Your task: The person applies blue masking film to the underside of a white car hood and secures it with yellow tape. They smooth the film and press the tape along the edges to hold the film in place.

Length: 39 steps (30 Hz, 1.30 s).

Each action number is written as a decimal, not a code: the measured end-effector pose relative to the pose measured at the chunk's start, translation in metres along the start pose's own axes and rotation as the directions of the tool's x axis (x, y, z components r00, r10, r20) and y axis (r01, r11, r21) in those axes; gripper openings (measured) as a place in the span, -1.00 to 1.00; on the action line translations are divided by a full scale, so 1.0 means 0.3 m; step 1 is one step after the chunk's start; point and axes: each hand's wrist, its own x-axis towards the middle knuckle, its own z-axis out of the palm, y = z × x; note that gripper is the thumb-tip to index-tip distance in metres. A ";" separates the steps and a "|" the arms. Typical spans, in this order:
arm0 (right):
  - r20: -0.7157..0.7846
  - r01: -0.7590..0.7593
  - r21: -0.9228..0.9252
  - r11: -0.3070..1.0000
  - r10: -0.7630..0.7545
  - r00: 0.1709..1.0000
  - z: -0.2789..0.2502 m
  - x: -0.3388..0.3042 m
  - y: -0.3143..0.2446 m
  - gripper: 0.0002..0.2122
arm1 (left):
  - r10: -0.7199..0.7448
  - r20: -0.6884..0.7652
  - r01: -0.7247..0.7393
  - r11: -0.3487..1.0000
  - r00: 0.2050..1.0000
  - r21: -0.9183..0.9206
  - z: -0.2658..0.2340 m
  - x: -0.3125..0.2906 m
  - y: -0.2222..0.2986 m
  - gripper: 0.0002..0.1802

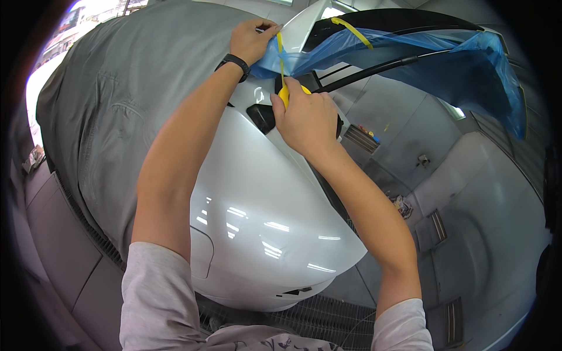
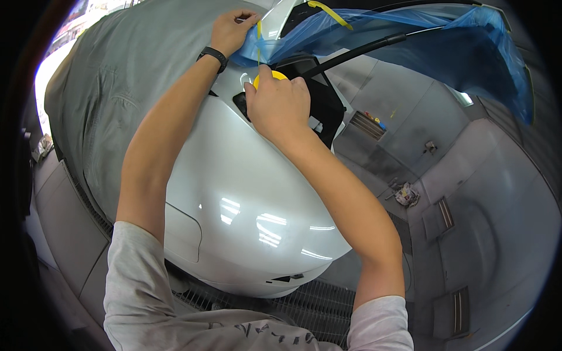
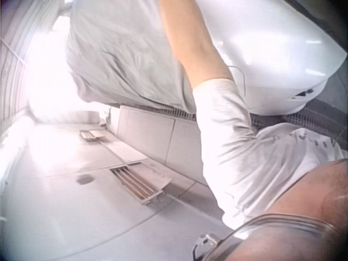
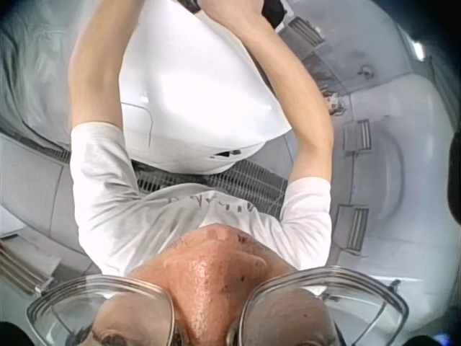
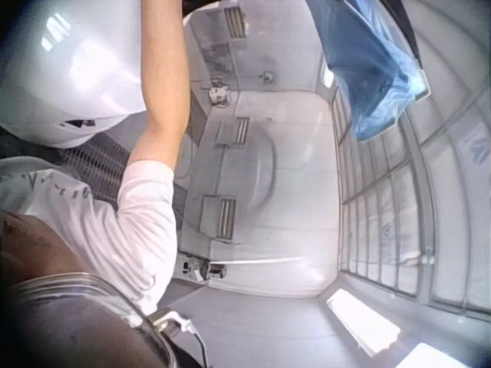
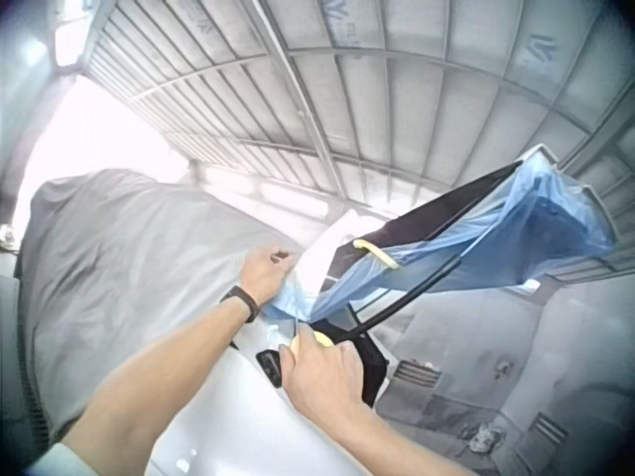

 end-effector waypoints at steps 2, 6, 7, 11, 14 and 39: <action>0.024 -0.031 0.033 0.999 0.030 0.999 -0.009 -0.007 0.009 -0.64 | -0.020 0.071 0.021 1.000 0.997 -0.014 0.025 0.013 -0.006 -0.63; 0.084 -0.171 0.159 0.972 0.160 0.984 -0.007 0.002 0.040 -0.63 | 0.093 -0.053 -0.081 0.978 0.994 0.193 0.054 0.011 -0.011 -0.62; 0.060 -0.185 0.196 0.963 0.176 0.983 -0.003 0.003 0.043 -0.64 | 0.179 -0.091 -0.155 0.964 0.980 0.217 0.049 -0.010 -0.005 -0.61; 0.101 -0.314 0.245 0.917 0.298 0.949 0.022 0.016 0.062 -0.69 | 0.352 -0.006 -0.349 0.932 0.936 0.100 0.054 -0.199 0.046 -0.57; 0.050 -0.323 0.409 0.853 0.333 0.942 0.044 0.036 0.075 -0.78 | 0.387 0.209 -0.421 0.893 0.898 0.157 0.041 -0.273 0.057 -0.33; -0.203 0.459 0.506 0.730 -0.417 0.886 -0.190 -0.828 0.247 -0.59 | 0.425 0.467 -0.578 0.774 0.776 0.257 0.023 -0.599 0.585 -0.40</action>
